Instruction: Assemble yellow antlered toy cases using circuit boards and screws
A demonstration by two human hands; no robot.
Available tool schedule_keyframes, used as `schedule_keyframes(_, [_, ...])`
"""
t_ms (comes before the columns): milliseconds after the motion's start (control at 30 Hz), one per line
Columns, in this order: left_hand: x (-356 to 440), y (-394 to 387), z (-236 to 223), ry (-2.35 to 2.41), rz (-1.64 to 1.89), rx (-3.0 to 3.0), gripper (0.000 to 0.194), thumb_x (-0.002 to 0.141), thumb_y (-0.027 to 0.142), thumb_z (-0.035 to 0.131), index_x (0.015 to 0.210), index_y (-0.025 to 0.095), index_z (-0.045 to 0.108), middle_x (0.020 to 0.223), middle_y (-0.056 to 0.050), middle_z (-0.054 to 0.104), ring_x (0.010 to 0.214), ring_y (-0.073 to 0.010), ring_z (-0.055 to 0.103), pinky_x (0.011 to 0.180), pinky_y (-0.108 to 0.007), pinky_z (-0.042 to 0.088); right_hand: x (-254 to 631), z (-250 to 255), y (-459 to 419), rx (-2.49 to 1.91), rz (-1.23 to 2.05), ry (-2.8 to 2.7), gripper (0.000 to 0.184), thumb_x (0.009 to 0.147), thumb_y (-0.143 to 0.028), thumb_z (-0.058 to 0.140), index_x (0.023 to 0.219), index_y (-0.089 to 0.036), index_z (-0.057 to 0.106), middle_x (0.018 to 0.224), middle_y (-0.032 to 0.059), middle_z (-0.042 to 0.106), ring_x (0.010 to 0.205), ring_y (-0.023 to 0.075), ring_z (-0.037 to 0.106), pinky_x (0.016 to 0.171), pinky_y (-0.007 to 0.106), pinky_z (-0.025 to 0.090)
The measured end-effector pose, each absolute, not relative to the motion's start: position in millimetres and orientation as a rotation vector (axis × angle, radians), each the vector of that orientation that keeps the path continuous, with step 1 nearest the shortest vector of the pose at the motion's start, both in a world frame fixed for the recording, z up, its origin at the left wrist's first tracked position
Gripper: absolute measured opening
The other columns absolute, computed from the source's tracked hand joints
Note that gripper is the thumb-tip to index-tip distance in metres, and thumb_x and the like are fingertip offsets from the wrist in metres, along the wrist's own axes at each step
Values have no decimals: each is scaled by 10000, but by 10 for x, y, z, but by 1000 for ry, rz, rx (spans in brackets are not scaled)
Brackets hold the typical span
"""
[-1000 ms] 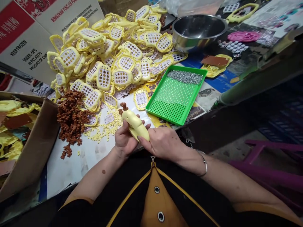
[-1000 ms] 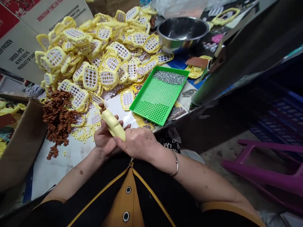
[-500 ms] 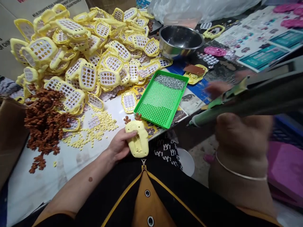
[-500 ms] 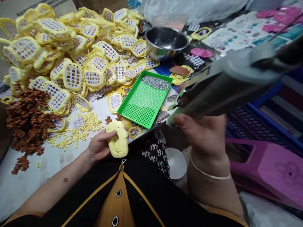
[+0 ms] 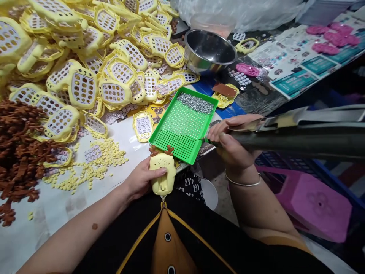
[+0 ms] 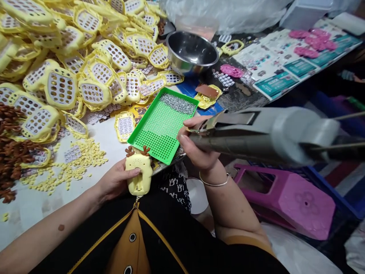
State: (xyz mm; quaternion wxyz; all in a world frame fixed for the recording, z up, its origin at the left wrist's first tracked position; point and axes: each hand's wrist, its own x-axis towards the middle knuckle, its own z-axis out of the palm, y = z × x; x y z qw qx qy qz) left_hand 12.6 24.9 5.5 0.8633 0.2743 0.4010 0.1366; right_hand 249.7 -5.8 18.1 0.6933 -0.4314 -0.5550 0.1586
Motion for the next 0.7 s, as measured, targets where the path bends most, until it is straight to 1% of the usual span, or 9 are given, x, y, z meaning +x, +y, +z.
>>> schedule_keyframes(167, [112, 269, 22, 842, 289, 553, 399, 660, 183, 819, 1024, 167, 656, 896, -61, 743, 768, -197, 698, 721, -316, 562, 2511, 87, 13, -1047, 322, -1230, 199, 858, -415, 591, 990, -300, 497, 607, -53, 433, 480, 144, 479, 499, 342, 460])
schedule_keyframes(333, [116, 278, 34, 815, 286, 548, 384, 661, 193, 817, 1011, 162, 661, 874, -59, 737, 750, -193, 691, 694, -314, 565, 2511, 51, 34, -1129, 305, -1271, 196, 871, -437, 572, 990, -309, 484, 602, -48, 435, 492, 154, 478, 519, 359, 465])
schedule_keyframes(467, [121, 274, 45, 818, 282, 555, 402, 646, 205, 828, 1005, 155, 653, 863, -63, 732, 737, -194, 685, 678, -317, 567, 2495, 49, 16, -1108, 298, -1263, 177, 878, -390, 582, 1011, -302, 504, 628, -44, 461, 508, 147, 492, 533, 352, 471])
schedule_keyframes(567, [125, 274, 58, 836, 262, 558, 435, 631, 221, 839, 1012, 145, 643, 861, -72, 728, 731, -199, 682, 666, -324, 570, 2493, 54, 25, -1080, 357, -1249, 183, 866, -390, 603, 1002, -299, 521, 616, -46, 475, 502, 144, 496, 510, 334, 466])
schedule_keyframes(700, [119, 281, 77, 835, 247, 570, 446, 642, 232, 830, 1031, 143, 630, 862, -75, 721, 730, -207, 679, 657, -340, 572, 2509, 48, 80, -863, 432, -1230, 184, 817, -298, 665, 989, -290, 600, 597, -60, 489, 475, 125, 495, 470, 298, 449])
